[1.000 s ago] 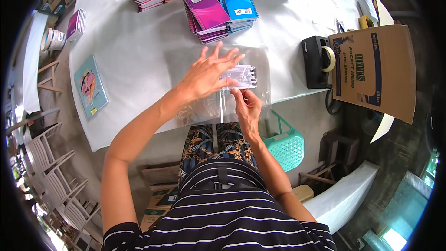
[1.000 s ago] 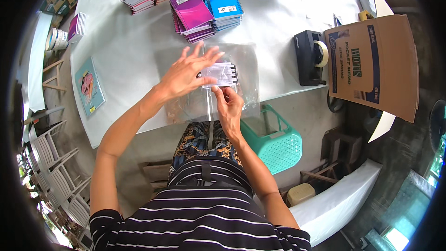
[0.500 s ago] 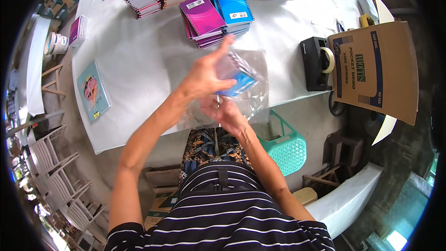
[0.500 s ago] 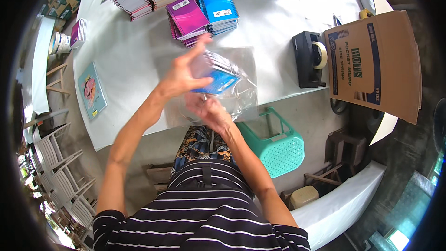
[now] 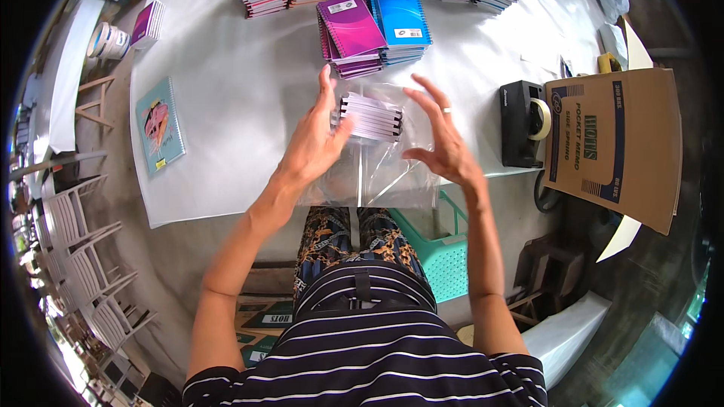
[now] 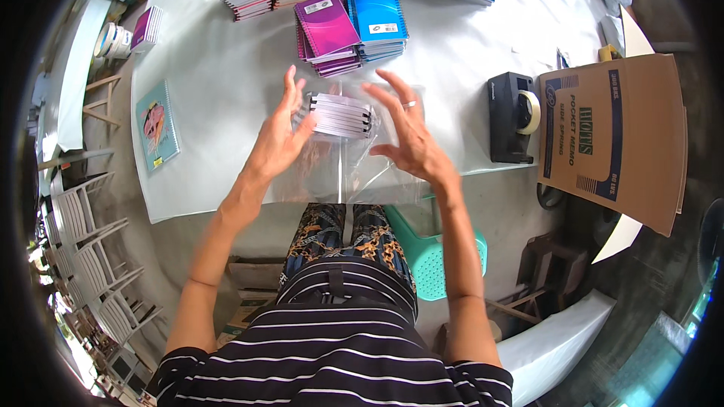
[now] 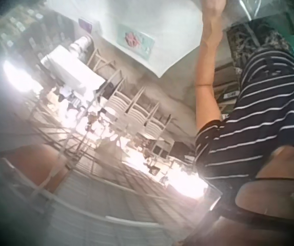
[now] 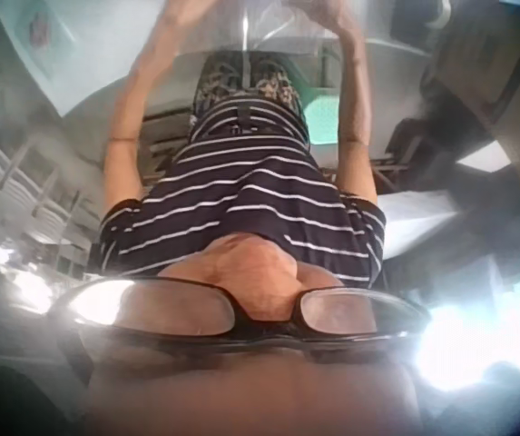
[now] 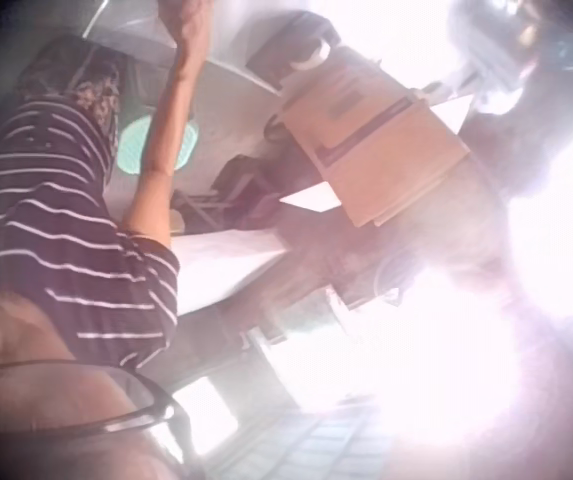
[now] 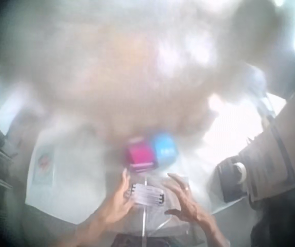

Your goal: The person selects several spiral-bound notepads of different colors from stacks on a table and places them into a clear plastic bag.

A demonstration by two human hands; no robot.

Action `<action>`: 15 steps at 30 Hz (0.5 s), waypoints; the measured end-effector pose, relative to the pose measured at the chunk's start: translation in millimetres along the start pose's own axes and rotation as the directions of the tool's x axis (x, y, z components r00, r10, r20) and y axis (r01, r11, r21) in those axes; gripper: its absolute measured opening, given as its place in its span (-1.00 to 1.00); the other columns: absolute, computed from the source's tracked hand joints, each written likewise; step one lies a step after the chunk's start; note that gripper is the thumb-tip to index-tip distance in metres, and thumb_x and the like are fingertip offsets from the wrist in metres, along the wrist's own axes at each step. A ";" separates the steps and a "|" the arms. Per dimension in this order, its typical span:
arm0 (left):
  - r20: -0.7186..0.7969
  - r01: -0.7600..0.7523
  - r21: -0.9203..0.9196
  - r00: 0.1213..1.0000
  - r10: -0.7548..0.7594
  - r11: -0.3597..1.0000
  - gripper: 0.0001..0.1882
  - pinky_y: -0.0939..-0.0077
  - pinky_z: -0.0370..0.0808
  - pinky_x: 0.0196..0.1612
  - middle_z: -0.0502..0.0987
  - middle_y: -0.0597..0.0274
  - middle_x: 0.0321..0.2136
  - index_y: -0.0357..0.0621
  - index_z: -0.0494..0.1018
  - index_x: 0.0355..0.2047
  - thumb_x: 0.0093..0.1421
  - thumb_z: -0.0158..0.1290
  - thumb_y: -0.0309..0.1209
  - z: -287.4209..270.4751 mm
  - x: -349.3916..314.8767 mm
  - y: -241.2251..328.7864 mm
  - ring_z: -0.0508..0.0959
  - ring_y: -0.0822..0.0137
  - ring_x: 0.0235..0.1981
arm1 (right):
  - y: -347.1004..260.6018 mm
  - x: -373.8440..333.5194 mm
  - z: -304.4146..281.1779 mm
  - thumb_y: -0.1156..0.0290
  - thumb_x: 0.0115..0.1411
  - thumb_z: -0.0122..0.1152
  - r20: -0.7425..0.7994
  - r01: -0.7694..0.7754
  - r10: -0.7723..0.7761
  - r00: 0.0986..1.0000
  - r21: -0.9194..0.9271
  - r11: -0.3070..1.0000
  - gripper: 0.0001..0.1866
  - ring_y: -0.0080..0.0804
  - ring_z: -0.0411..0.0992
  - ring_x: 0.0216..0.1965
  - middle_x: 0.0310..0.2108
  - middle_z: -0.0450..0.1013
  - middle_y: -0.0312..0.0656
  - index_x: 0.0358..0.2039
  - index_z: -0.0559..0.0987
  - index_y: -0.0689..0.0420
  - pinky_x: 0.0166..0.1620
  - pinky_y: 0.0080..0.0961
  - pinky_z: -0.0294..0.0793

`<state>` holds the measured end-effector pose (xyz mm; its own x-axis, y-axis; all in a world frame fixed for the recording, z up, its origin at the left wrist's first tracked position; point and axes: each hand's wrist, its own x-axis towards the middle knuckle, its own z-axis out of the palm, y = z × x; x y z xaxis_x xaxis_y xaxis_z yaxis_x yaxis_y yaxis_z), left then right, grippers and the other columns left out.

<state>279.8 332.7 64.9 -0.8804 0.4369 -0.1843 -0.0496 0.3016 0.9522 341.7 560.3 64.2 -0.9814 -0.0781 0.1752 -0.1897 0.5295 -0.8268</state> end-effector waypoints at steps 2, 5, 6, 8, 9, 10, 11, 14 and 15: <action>0.034 -0.061 0.344 0.998 0.052 0.937 -0.31 0.18 0.11 0.32 0.34 -0.11 0.19 -0.07 -0.23 0.39 0.36 -0.16 -0.45 -4.2 6.6 7.0 0.45 0.03 0.13 | -16.5 15.5 -20.1 0.53 -0.27 0.47 0.193 0.241 -0.190 0.963 -0.289 0.926 -0.47 -0.17 0.04 0.35 0.21 0.30 -0.24 -0.17 0.59 0.01 0.38 -0.01 0.02; 0.061 -0.112 0.473 0.994 0.094 0.874 -0.37 0.19 0.15 0.31 0.40 -0.05 0.15 -0.08 -0.16 0.38 0.38 -0.20 -0.45 1.7 13.9 27.9 0.49 0.08 0.08 | -29.7 38.7 -42.4 0.53 -0.21 0.37 0.281 0.417 -0.321 0.905 -0.427 0.802 -0.88 -0.20 0.05 0.35 0.23 0.30 -0.37 -0.58 0.62 0.07 0.40 0.04 -0.08; 0.041 -0.097 0.451 0.995 0.088 0.887 -0.38 0.20 0.15 0.31 0.38 -0.04 0.16 -0.09 -0.15 0.38 0.38 -0.20 -0.44 2.9 12.2 31.9 0.49 0.09 0.09 | -33.3 43.9 -46.2 0.54 -0.18 0.33 0.274 0.444 -0.356 0.894 -0.427 0.788 -0.91 -0.22 0.07 0.34 0.22 0.30 -0.42 -0.73 0.59 0.11 0.41 0.05 -0.10; 0.032 -0.072 0.317 0.997 0.065 0.946 -0.38 0.22 0.13 0.32 0.33 -0.01 0.21 -0.08 -0.12 0.38 0.38 -0.18 -0.43 6.2 9.2 30.2 0.46 0.09 0.13 | -36.9 43.9 -50.4 0.57 -0.17 0.33 0.237 0.407 -0.341 0.910 -0.355 0.842 -0.91 -0.20 0.09 0.33 0.20 0.32 -0.34 -0.69 0.59 0.11 0.40 0.05 -0.06; 0.043 -0.058 0.202 0.998 0.050 0.978 -0.38 0.23 0.11 0.33 0.30 0.01 0.24 -0.07 -0.10 0.38 0.37 -0.17 -0.43 9.5 7.7 21.7 0.43 0.10 0.15 | -30.5 41.9 -48.6 0.58 -0.16 0.33 0.239 0.398 -0.332 0.913 -0.339 0.852 -0.91 -0.20 0.09 0.33 0.20 0.33 -0.32 -0.68 0.59 0.12 0.39 0.04 -0.06; 0.055 -0.042 0.083 0.998 0.037 0.996 -0.39 0.23 0.09 0.34 0.26 0.04 0.27 -0.06 -0.08 0.38 0.37 -0.16 -0.42 11.6 5.9 15.8 0.40 0.10 0.18 | -22.6 39.2 -46.8 0.58 -0.16 0.34 0.242 0.389 -0.323 0.915 -0.322 0.863 -0.91 -0.19 0.10 0.33 0.19 0.33 -0.31 -0.66 0.59 0.12 0.39 0.04 -0.05; -0.018 -0.109 -0.021 0.994 0.109 0.994 -0.38 0.23 0.08 0.34 0.20 0.06 0.30 -0.05 -0.04 0.38 0.36 -0.12 -0.42 10.5 4.4 12.4 0.34 0.10 0.22 | -10.3 33.0 -48.9 0.59 -0.13 0.35 0.153 0.312 -0.288 0.945 -0.168 0.935 -0.90 -0.15 0.12 0.31 0.18 0.34 -0.22 -0.56 0.61 0.13 0.38 0.00 -0.03; -0.164 -0.237 -0.205 0.965 0.205 0.950 -0.40 0.19 0.00 0.36 0.07 0.09 0.36 0.03 0.14 0.31 0.28 0.02 -0.40 -6.7 -11.5 -12.9 0.07 0.07 0.35 | 20.9 -0.7 -58.5 0.46 -0.09 0.44 -0.255 0.053 0.013 0.967 0.252 0.966 -0.79 -0.16 0.15 0.30 0.19 0.32 -0.08 -0.39 0.62 0.16 0.36 -0.02 0.03; -0.141 -0.229 -0.196 0.969 0.203 0.954 -0.43 0.14 -0.04 0.38 0.04 0.07 0.36 0.09 0.25 0.25 0.23 0.09 -0.36 -14.3 -16.9 -31.1 -0.08 0.04 0.39 | 31.6 -11.0 -51.3 0.42 -0.09 0.46 -0.250 0.039 0.033 0.968 0.281 0.959 -0.75 -0.17 0.14 0.31 0.20 0.30 -0.09 -0.35 0.63 0.15 0.35 -0.01 0.03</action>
<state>289.6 303.8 41.8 -0.9297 0.3651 0.0496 0.0618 0.0218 0.9979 348.0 621.3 63.6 -0.9490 0.1532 0.2754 -0.2285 0.2672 -0.9362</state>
